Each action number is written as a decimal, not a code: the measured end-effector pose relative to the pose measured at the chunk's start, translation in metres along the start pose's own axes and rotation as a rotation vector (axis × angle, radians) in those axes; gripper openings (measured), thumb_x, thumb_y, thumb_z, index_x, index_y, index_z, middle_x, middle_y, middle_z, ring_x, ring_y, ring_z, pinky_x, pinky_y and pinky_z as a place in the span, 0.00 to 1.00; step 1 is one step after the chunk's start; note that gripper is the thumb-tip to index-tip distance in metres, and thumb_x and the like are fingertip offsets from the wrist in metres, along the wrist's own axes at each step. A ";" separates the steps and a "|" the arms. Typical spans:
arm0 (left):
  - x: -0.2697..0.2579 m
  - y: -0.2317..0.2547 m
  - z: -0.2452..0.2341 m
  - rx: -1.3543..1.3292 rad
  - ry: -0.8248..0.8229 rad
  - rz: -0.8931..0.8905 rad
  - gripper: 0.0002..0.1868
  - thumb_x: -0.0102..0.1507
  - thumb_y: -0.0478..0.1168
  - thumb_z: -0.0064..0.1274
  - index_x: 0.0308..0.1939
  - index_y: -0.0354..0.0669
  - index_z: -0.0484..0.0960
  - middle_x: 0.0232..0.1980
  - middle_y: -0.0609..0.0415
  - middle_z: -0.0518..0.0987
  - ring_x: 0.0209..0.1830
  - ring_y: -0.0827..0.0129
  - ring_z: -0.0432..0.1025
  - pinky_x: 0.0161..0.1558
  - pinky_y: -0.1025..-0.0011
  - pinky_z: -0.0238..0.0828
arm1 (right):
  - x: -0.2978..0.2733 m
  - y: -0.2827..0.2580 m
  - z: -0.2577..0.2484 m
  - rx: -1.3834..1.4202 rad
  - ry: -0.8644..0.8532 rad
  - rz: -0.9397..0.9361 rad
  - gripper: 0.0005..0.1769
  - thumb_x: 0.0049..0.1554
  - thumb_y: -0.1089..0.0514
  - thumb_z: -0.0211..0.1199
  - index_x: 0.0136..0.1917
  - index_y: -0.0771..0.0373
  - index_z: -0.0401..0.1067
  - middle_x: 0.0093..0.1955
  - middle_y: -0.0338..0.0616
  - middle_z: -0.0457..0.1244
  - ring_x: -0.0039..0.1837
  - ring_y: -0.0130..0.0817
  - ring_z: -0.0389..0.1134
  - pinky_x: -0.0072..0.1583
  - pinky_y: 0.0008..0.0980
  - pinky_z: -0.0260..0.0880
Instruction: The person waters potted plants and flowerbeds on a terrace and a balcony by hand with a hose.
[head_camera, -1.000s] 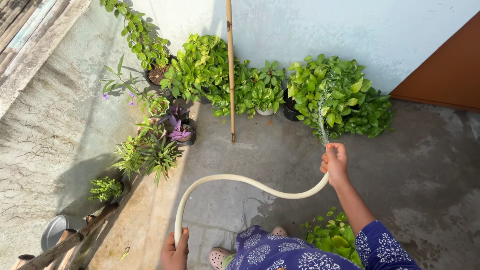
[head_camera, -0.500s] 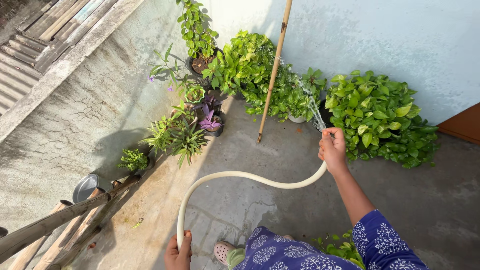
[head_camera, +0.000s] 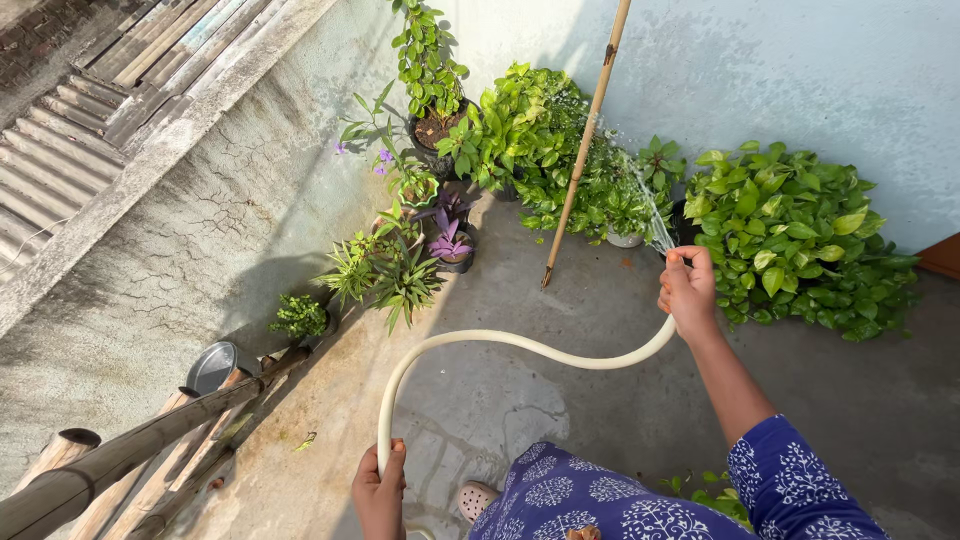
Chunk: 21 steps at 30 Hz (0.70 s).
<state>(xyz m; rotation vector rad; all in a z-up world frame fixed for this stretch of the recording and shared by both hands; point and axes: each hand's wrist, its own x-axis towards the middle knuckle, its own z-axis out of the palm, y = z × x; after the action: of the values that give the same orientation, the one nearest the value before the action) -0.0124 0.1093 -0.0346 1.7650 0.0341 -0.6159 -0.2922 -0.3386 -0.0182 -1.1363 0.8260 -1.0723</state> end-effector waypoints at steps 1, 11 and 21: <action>0.002 0.002 -0.003 0.002 -0.003 0.001 0.10 0.64 0.40 0.59 0.43 0.37 0.84 0.22 0.62 0.69 0.18 0.79 0.58 0.23 0.76 0.53 | -0.001 0.000 0.003 -0.014 -0.017 -0.015 0.10 0.69 0.50 0.53 0.56 0.55 0.57 0.29 0.32 0.50 0.25 0.18 0.43 0.28 0.25 0.44; 0.059 -0.020 -0.041 -0.007 -0.082 0.027 0.09 0.64 0.40 0.58 0.42 0.39 0.85 0.19 0.61 0.66 0.16 0.78 0.57 0.20 0.75 0.49 | -0.011 0.005 0.045 -0.021 0.024 -0.045 0.09 0.69 0.51 0.53 0.56 0.55 0.57 0.30 0.33 0.51 0.26 0.18 0.44 0.28 0.25 0.44; 0.133 -0.063 -0.097 0.022 -0.108 0.030 0.09 0.62 0.40 0.59 0.42 0.38 0.85 0.16 0.58 0.68 0.12 0.76 0.56 0.17 0.73 0.47 | -0.017 0.027 0.081 -0.021 0.102 -0.059 0.08 0.70 0.51 0.52 0.56 0.55 0.57 0.30 0.33 0.52 0.26 0.18 0.45 0.28 0.26 0.47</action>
<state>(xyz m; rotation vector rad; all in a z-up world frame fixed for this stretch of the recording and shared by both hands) 0.1186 0.1772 -0.1315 1.7474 -0.0739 -0.6914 -0.2156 -0.2970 -0.0242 -1.1375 0.8901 -1.1807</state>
